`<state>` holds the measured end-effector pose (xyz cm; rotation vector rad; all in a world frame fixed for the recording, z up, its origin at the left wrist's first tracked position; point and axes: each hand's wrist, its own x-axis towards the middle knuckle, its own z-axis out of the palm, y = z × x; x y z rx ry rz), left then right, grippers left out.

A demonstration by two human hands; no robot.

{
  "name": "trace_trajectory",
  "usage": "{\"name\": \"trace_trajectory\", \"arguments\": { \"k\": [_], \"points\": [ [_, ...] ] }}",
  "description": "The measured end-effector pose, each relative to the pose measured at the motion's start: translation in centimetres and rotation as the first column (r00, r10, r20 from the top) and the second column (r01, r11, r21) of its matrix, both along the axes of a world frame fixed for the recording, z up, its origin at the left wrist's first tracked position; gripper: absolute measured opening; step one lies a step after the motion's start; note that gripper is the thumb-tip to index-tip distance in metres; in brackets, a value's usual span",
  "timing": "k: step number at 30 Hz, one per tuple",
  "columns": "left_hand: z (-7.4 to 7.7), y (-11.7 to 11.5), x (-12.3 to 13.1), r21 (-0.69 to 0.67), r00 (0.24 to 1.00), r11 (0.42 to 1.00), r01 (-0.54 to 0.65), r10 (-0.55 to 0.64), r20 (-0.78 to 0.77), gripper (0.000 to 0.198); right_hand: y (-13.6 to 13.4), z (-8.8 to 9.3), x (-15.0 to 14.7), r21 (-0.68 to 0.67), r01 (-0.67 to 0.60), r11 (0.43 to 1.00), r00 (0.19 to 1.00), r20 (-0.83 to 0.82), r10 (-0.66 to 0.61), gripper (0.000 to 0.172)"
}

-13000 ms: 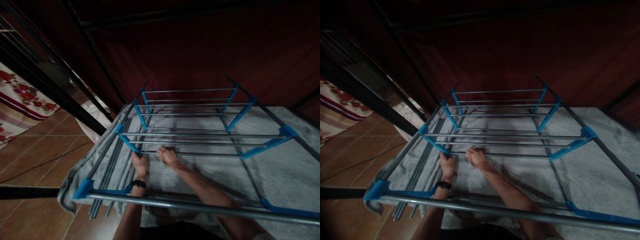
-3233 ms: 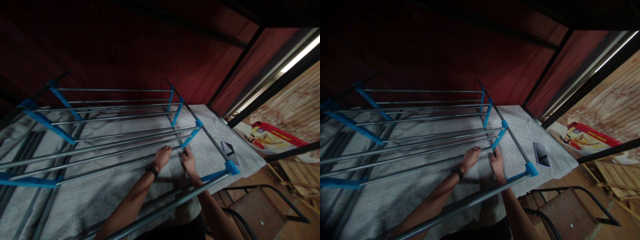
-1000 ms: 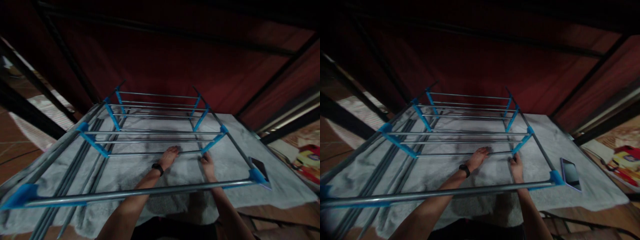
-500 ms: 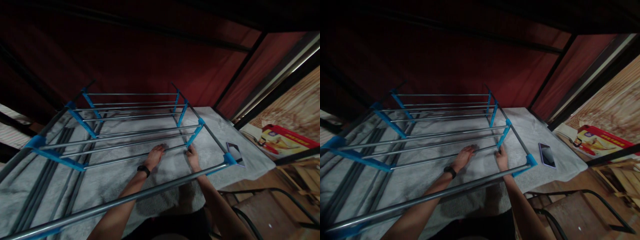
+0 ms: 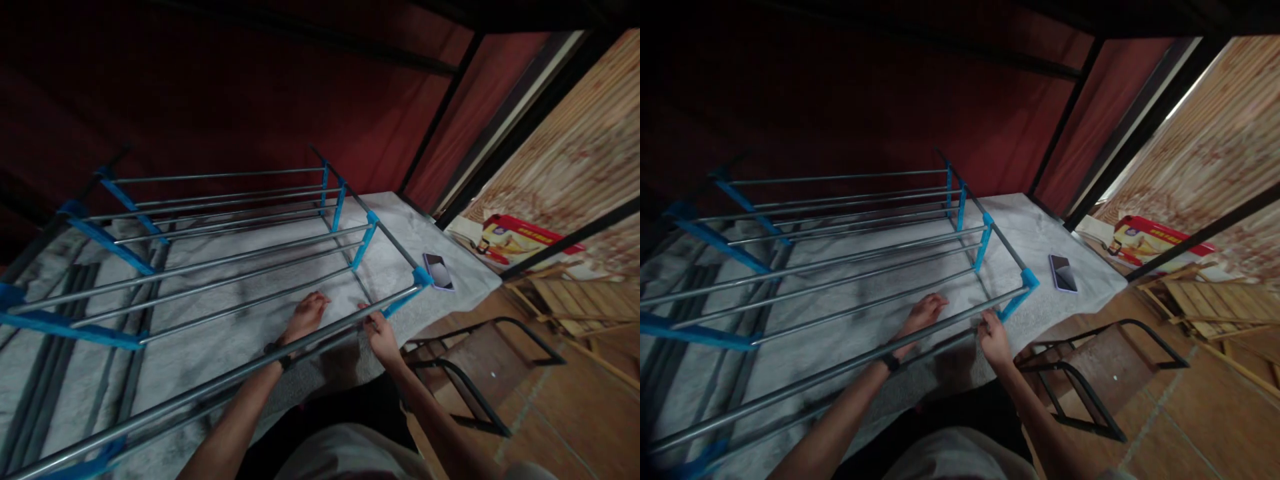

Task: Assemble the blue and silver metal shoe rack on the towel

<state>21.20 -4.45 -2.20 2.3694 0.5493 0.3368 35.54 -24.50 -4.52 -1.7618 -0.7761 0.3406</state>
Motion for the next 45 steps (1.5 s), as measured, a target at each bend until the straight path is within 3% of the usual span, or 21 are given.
{"name": "trace_trajectory", "arguments": {
  "k": [5, 9, 12, 16, 20, 28, 33, 38, 45],
  "points": [
    [-0.4, -3.2, 4.4, -0.101, 0.991, 0.986, 0.131, -0.131, 0.007, 0.027, -5.1, -1.0, -4.7, -0.002, -0.074, 0.997, 0.996, 0.05, 0.074, 0.039],
    [-0.5, -4.4, 8.4, -0.118, 0.994, 0.987, 0.107, -0.108, -0.006, 0.025, -6.9, -2.0, -4.1, -0.025, -0.008, 1.0, 0.998, 0.069, 0.01, 0.041],
    [-0.8, -4.8, 9.8, -0.116, 0.996, 0.99, 0.075, -0.08, -0.039, 0.022, -7.9, -2.5, -2.2, -0.03, 0.06, 0.998, 0.994, 0.089, -0.057, 0.041],
    [-1.1, -5.2, 10.2, -0.113, 0.995, 0.993, 0.039, -0.049, -0.087, 0.019, -8.5, -2.9, 0.2, -0.037, 0.121, 0.992, 0.985, 0.126, -0.116, 0.043],
    [-1.1, -5.5, 10.5, -0.102, 0.993, 0.995, 0.002, -0.015, -0.119, 0.018, -8.3, -3.3, 1.4, -0.053, 0.098, 0.994, 0.988, 0.129, -0.09, 0.041],
    [-0.4, -5.6, 11.0, -0.084, 0.991, 0.996, 0.004, -0.015, -0.131, 0.013, -8.1, -3.9, 1.5, -0.022, 0.062, 0.998, 0.98, 0.189, -0.056, 0.043],
    [-1.4, -5.5, 10.5, -0.098, 0.996, 0.995, -0.012, 0.004, -0.086, 0.02, -8.3, -3.4, 1.7, -0.06, 0.034, 0.998, 0.978, 0.208, -0.021, 0.044],
    [-1.9, -5.3, 9.5, -0.178, 0.999, 0.984, -0.022, 0.017, -0.031, 0.021, -8.4, -2.7, 2.4, -0.145, 0.077, 0.986, 0.97, 0.241, -0.04, 0.042],
    [-0.4, -4.1, 8.5, -0.387, 0.999, 0.922, -0.029, 0.041, 0.023, 0.016, -8.7, -2.0, 4.3, -0.192, 0.174, 0.966, 0.956, 0.268, -0.119, 0.04]
  ]
}}
